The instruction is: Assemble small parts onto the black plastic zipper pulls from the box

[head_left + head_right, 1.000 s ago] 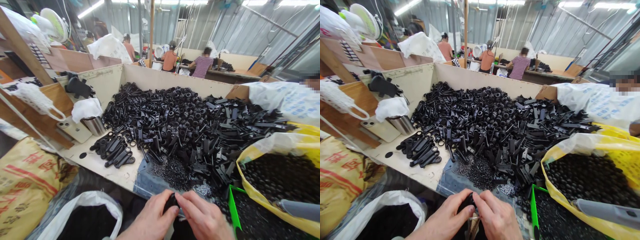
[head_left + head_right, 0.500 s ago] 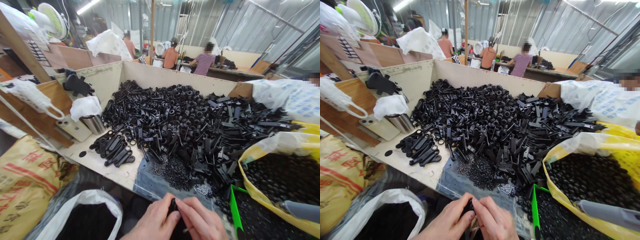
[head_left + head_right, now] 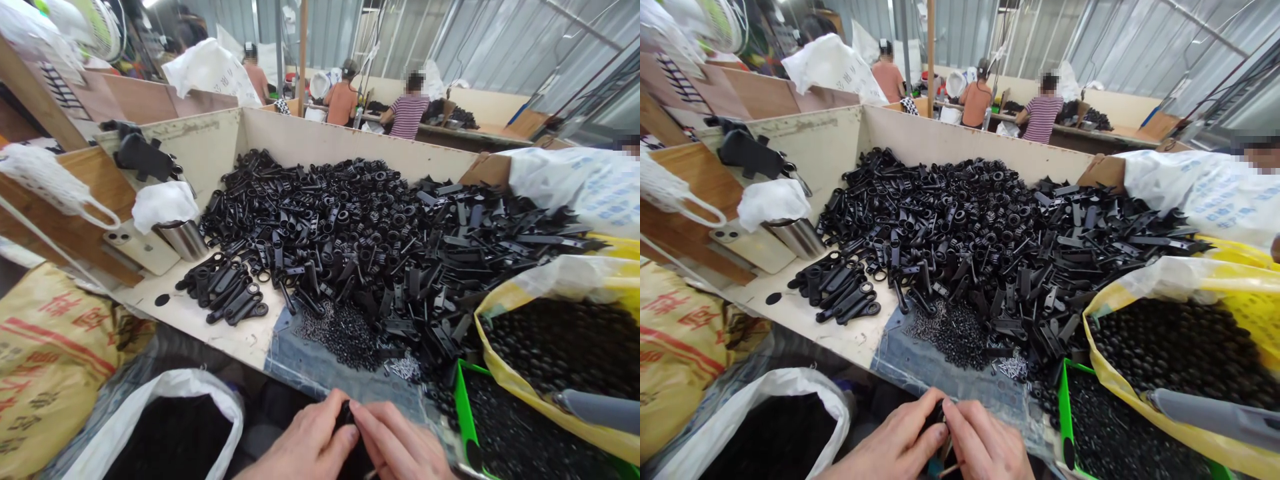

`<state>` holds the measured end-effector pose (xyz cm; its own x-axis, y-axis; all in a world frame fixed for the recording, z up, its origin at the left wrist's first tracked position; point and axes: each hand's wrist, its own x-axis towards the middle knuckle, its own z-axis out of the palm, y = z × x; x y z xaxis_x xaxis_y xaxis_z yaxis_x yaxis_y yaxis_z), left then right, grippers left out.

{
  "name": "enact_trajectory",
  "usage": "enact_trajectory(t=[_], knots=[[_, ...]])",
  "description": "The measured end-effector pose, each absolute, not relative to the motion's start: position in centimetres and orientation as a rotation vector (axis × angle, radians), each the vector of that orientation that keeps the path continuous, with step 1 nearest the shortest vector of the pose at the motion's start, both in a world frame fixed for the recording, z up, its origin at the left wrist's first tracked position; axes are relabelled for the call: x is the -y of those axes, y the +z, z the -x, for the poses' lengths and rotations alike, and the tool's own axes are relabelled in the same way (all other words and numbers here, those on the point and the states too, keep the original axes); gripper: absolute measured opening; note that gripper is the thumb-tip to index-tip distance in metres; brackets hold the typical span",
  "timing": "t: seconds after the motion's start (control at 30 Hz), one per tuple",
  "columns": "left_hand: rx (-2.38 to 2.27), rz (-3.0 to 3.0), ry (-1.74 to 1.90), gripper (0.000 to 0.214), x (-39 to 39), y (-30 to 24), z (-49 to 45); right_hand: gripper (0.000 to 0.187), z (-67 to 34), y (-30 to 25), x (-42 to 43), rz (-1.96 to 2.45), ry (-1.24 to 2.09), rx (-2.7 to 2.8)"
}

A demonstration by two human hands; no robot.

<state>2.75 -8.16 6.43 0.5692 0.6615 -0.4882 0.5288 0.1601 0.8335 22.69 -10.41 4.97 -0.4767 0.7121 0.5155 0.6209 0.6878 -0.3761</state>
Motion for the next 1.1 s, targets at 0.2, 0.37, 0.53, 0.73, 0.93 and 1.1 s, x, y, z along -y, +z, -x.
enact_trajectory(t=[0.2, 0.37, 0.53, 0.73, 0.93, 1.1], knots=[[-1.055, -1.417, 0.176, 0.048, 8.7, 5.4, -2.7, 0.033, -22.9, 3.4, 11.3, 1.043, 0.207, 2.187], [-1.068, -1.38, 0.226, 0.046, 9.2, 4.1, -2.7, 0.03, -22.4, 1.2, 12.4, 1.209, 0.444, 1.972], [-1.021, -1.433, 0.236, 0.043, 9.1, 4.7, -2.8, 0.03, -21.3, -0.4, 13.8, 1.32, 0.538, 1.697], [-1.004, -1.523, 0.386, 0.038, 9.2, 3.9, -2.6, 0.041, -20.8, -1.3, 13.9, 1.434, 0.882, 1.365], [-1.104, -1.873, 0.343, 0.04, 8.7, 4.5, -2.3, 0.043, -20.4, -0.2, 12.6, 1.344, 1.127, 1.281], [-1.183, -1.632, 0.437, 0.046, 8.2, 4.4, -1.9, 0.05, -19.5, 0.9, 10.5, 1.395, 1.164, 1.259]])
